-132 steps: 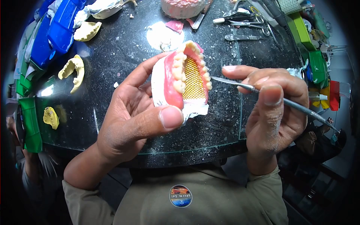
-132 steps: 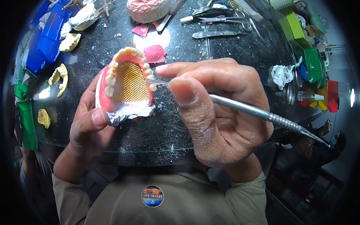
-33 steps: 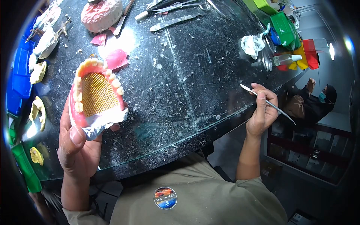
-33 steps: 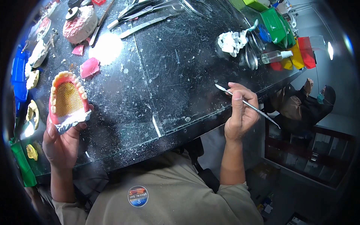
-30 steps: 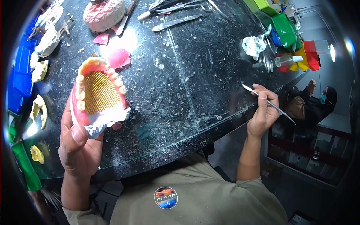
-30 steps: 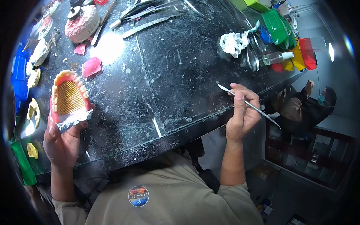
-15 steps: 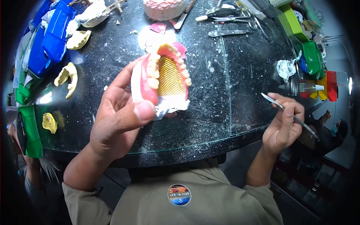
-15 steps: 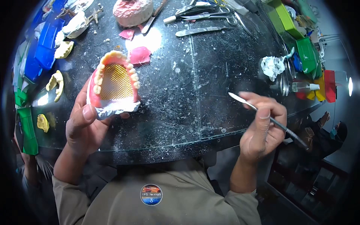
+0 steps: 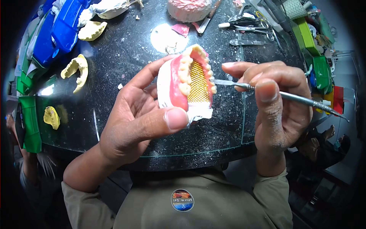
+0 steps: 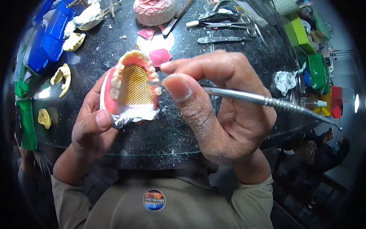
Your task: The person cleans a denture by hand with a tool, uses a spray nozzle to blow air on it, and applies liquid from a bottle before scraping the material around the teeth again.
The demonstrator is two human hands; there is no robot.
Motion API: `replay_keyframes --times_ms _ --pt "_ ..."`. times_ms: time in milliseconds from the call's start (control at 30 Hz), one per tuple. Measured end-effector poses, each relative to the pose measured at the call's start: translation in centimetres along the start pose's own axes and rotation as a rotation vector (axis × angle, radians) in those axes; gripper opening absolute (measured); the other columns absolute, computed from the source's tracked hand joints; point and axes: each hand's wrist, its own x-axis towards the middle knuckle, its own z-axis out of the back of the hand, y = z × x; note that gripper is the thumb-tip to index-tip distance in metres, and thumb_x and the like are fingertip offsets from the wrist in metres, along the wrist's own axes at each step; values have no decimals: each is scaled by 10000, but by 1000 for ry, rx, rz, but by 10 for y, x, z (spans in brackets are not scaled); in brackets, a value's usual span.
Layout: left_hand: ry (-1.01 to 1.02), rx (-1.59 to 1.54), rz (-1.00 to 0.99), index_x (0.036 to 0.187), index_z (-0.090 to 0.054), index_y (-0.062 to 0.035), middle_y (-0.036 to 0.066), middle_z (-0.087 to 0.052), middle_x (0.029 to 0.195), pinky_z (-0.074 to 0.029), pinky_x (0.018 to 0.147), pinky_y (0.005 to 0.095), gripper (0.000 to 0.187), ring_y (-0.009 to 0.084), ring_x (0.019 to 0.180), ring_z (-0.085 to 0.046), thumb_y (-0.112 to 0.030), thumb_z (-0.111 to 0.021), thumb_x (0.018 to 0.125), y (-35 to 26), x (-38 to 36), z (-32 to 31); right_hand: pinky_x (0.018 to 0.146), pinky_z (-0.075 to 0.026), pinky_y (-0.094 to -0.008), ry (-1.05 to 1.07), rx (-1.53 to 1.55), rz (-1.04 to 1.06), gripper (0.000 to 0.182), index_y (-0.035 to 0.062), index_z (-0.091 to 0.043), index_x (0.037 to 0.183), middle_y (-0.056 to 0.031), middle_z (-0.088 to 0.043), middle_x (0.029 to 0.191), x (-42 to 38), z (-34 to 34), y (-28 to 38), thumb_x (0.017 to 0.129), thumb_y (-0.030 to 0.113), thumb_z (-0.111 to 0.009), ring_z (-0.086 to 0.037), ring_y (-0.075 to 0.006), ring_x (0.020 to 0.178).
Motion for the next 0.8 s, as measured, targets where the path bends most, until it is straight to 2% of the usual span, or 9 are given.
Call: replay_keyframes --times_ms 167,300,600,800 --pt "37 -81 -6 1322 -235 58 200 -419 1246 -375 992 395 969 282 1164 -453 -377 -697 589 3 2 0 739 -525 -481 14 25 -57 206 -6 -478 867 -110 -536 728 -6 -4 -1 894 197 -503 -550 -152 677" --pt "37 -89 3 1322 -237 56 205 -411 1253 -359 1005 398 967 286 1175 -441 -372 -701 588 2 2 3 740 -529 -493 11 39 -77 210 -10 -480 860 -111 -533 734 -7 -7 0 892 197 -504 -550 -147 672" --pt "19 -39 8 1322 -244 45 189 -431 1232 -471 889 364 967 271 1111 -499 -389 -697 586 2 2 1 736 -532 -493 13 42 -84 192 -11 -484 869 -112 -536 742 -7 -7 -1 894 179 -499 -553 -138 680" --pt "12 -3 14 1323 -243 44 191 -436 1223 -485 866 356 969 267 1101 -506 -394 -693 585 1 2 0 740 -530 -495 17 39 -85 178 -9 -487 874 -113 -545 742 -8 -7 0 890 167 -506 -557 -137 682"
